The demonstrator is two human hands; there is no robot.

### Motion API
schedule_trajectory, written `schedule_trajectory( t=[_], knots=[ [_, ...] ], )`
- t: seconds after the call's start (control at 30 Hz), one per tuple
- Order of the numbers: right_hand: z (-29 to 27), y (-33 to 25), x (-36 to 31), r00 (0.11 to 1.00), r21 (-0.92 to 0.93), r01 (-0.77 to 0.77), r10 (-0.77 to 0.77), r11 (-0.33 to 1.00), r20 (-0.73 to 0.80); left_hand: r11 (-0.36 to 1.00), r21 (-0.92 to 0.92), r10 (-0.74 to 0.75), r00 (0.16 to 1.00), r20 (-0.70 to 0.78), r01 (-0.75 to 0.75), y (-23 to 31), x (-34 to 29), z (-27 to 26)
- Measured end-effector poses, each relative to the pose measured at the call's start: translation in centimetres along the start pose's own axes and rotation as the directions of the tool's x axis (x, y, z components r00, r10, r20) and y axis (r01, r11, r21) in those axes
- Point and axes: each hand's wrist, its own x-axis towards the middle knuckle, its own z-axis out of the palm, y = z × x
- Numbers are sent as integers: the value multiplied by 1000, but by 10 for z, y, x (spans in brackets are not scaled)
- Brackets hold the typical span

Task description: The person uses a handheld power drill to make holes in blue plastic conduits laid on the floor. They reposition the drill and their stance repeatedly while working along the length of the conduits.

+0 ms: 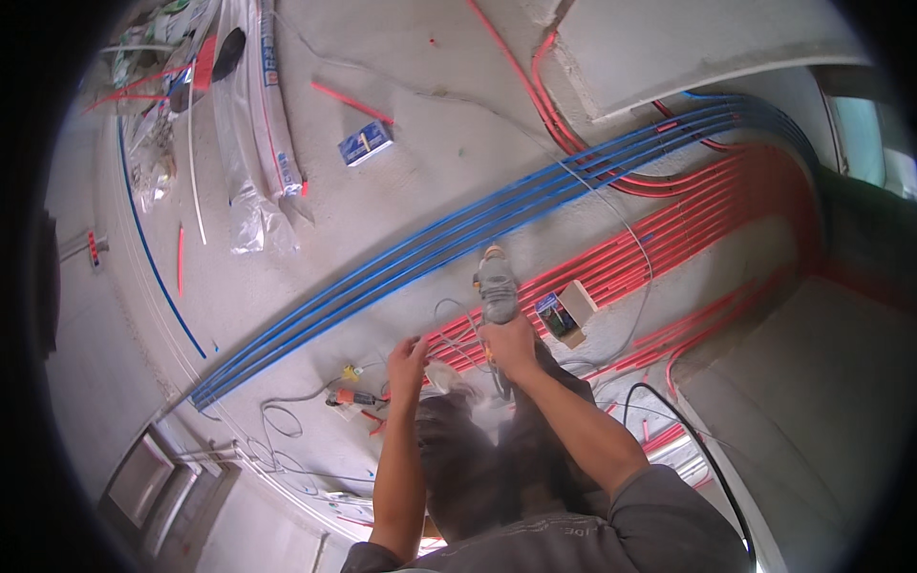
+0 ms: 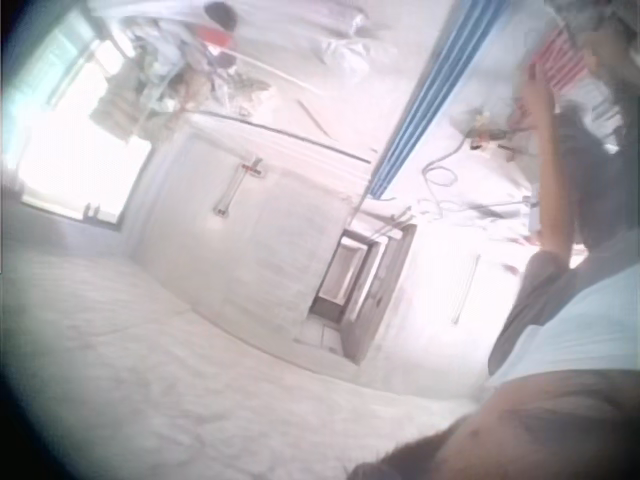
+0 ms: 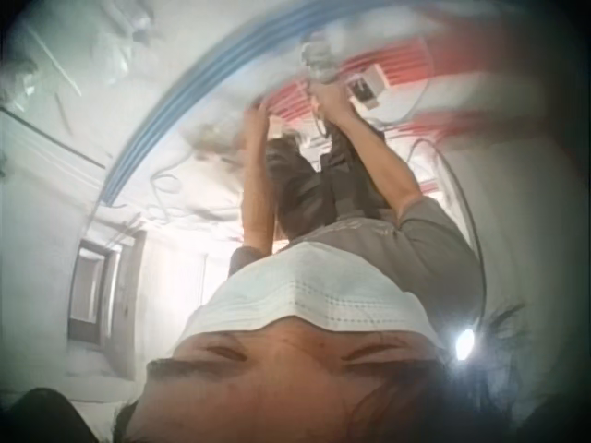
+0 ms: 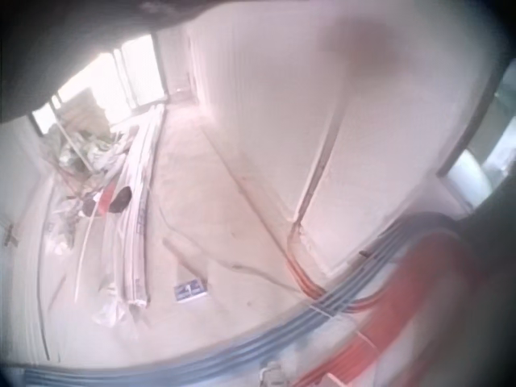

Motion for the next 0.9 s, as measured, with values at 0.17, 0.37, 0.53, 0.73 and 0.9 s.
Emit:
schedule_trajectory(
  t=[0.17,0.37,0.53,0.73,0.9],
  knots=[
    [-1,22,-13,993,-477,109,-115,872,17,916,-237,-275,937,217,324,-65,95,71],
    [77,-5,-38,980,-604,55,75,795,187,617,-667,-327,907,267,418,-173,173,66],
    [80,11,-41,982,-630,-25,138,776,130,389,-777,-223,869,441,495,-140,129,92],
    [113,4,-60,979,-549,-43,145,835,143,399,-768,-140,861,489,501,-138,127,57],
    [124,13,-45,970,-500,-96,194,860,148,301,-829,-105,880,463,472,-131,153,48]
  ],
)
